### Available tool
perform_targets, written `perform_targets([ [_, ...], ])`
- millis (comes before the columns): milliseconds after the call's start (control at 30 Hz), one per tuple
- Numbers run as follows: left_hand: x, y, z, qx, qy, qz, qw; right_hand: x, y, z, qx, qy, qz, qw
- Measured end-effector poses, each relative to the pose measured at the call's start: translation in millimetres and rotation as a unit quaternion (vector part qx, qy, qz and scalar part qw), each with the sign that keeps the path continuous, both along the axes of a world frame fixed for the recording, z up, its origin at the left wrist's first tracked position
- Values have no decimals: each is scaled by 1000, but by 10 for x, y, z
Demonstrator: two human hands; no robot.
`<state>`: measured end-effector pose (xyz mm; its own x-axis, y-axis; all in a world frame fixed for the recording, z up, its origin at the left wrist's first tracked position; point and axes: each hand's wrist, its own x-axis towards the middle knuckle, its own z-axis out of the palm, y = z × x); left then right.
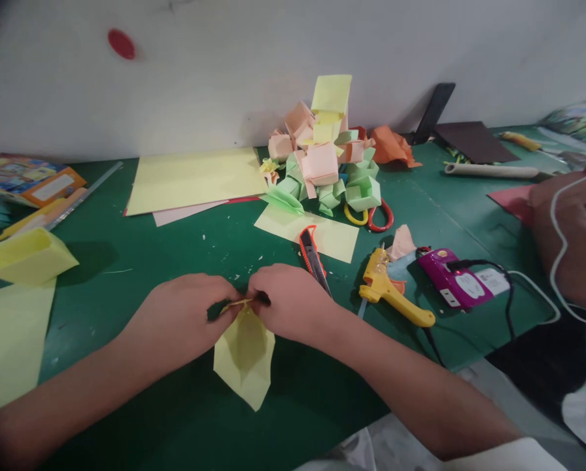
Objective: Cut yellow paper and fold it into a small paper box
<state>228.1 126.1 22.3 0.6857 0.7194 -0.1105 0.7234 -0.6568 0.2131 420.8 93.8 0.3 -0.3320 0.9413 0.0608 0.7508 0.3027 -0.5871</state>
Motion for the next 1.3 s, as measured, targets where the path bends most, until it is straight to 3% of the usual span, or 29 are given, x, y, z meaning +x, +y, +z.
perform_targets([
  [233,22,-26,39,41,39,-20,998,3,-33,15,24,4,4,1000],
  [500,-1,4,100,8,50,-6,999,-45,-64,-18,76,20,14,997],
  [633,-75,33,123,29,15,6,999,-33,-50,49,9,140,-11,990],
  [733,-146,115,152,14,-51,50,997,20,-2,97,-130,331,-28,934],
  [833,-181,202,178,-34,-146,101,983,41,51,72,-265,492,-37,828],
  [900,-184,232,188,-62,-192,128,971,16,68,28,-341,540,-35,768],
  [967,-180,234,193,-76,-213,141,964,-28,68,-14,-388,561,-26,731],
  [1100,-175,189,195,-51,-202,122,971,-97,43,-40,-411,583,-25,700],
  [1300,-163,109,187,22,-206,54,977,-117,21,-16,-426,579,-26,695],
])
